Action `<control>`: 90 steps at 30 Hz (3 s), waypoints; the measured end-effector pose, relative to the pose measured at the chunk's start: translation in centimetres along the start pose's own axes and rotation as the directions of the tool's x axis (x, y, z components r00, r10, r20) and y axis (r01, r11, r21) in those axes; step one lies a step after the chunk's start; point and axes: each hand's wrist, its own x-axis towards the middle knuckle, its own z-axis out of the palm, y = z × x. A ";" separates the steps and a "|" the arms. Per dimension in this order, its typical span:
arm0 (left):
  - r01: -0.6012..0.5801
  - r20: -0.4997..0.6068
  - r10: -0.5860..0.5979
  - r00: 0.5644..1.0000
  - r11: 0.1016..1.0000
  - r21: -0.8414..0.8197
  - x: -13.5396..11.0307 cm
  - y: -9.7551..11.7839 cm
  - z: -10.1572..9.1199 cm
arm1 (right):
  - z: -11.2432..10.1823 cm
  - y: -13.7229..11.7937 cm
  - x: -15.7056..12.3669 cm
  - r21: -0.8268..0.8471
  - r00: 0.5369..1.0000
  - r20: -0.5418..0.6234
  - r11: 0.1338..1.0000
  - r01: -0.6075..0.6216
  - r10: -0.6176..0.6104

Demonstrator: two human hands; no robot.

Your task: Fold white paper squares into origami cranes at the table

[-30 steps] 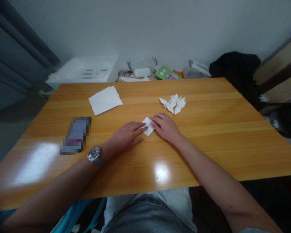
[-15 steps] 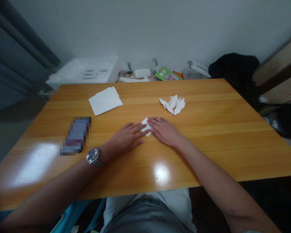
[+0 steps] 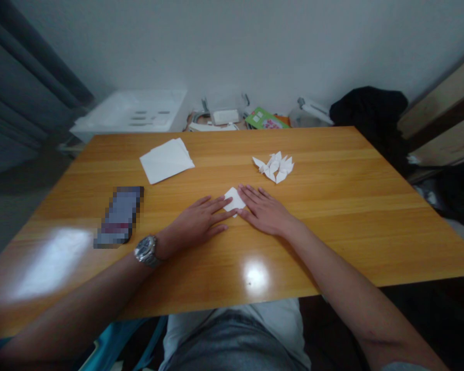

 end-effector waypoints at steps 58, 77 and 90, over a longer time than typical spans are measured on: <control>0.114 -0.181 -0.129 0.975 0.989 -0.092 0.7 -0.1 0.2 | -0.9 -0.2 0.8 0.181 0.973 -0.157 0.963 0.199 -0.172; 0.115 -0.200 -0.134 0.971 0.988 -0.105 0.9 -0.2 0.2 | -0.6 0.3 0.6 0.334 0.976 -0.152 0.922 0.197 -0.154; 0.108 -0.202 -0.125 0.971 0.990 -0.094 1.0 -0.3 0.5 | -0.9 -0.6 1.2 0.401 0.965 -0.250 0.898 0.182 -0.084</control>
